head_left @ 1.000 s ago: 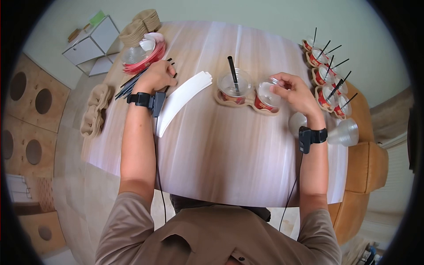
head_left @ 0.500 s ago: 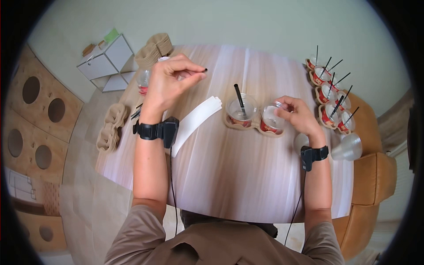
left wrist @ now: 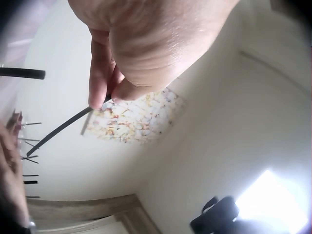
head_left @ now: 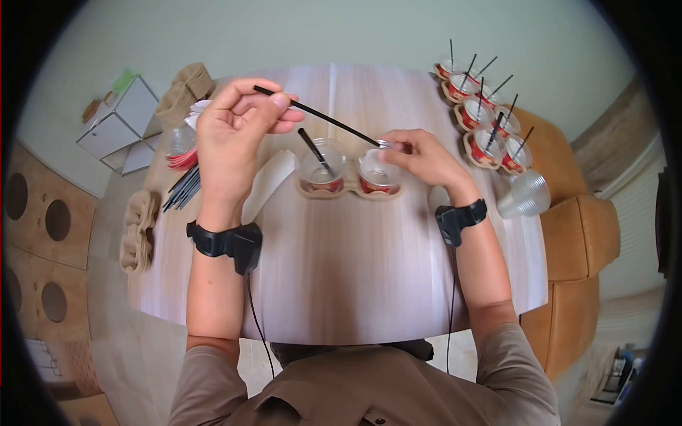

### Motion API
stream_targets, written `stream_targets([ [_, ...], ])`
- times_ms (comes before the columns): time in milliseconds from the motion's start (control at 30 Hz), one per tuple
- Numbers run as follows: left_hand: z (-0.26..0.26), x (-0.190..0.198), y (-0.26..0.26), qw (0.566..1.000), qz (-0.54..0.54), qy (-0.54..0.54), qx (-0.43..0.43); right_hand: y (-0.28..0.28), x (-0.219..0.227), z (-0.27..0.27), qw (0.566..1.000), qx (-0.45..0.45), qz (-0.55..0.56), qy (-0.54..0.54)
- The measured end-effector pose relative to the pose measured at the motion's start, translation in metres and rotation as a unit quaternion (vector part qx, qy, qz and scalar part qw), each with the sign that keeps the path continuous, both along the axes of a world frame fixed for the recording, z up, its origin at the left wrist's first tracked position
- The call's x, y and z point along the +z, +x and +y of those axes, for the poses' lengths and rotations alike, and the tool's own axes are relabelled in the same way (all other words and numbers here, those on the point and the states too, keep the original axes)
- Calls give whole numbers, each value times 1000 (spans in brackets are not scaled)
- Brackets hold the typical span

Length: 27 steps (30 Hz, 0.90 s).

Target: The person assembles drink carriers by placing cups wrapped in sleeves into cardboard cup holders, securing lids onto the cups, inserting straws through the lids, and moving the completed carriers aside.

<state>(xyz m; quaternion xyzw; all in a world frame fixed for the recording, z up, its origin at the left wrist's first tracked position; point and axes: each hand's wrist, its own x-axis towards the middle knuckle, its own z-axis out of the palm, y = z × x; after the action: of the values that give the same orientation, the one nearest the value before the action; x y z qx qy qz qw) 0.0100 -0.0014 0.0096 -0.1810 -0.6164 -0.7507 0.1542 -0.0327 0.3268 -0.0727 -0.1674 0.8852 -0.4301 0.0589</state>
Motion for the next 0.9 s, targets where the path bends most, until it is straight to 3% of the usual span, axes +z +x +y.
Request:
stream_targets([
  [67, 15, -7, 4, 997, -13, -82, 0, 2, 2, -2, 1000, -2, -7, -9],
  [300, 54, -22, 17, 983, 48, -169, 45, -2, -5, -5, 1000, 13, 4, -20],
  [900, 74, -56, 12, 982, 23, -185, -6, -1, -6, -10, 1000, 0, 25, -11],
])
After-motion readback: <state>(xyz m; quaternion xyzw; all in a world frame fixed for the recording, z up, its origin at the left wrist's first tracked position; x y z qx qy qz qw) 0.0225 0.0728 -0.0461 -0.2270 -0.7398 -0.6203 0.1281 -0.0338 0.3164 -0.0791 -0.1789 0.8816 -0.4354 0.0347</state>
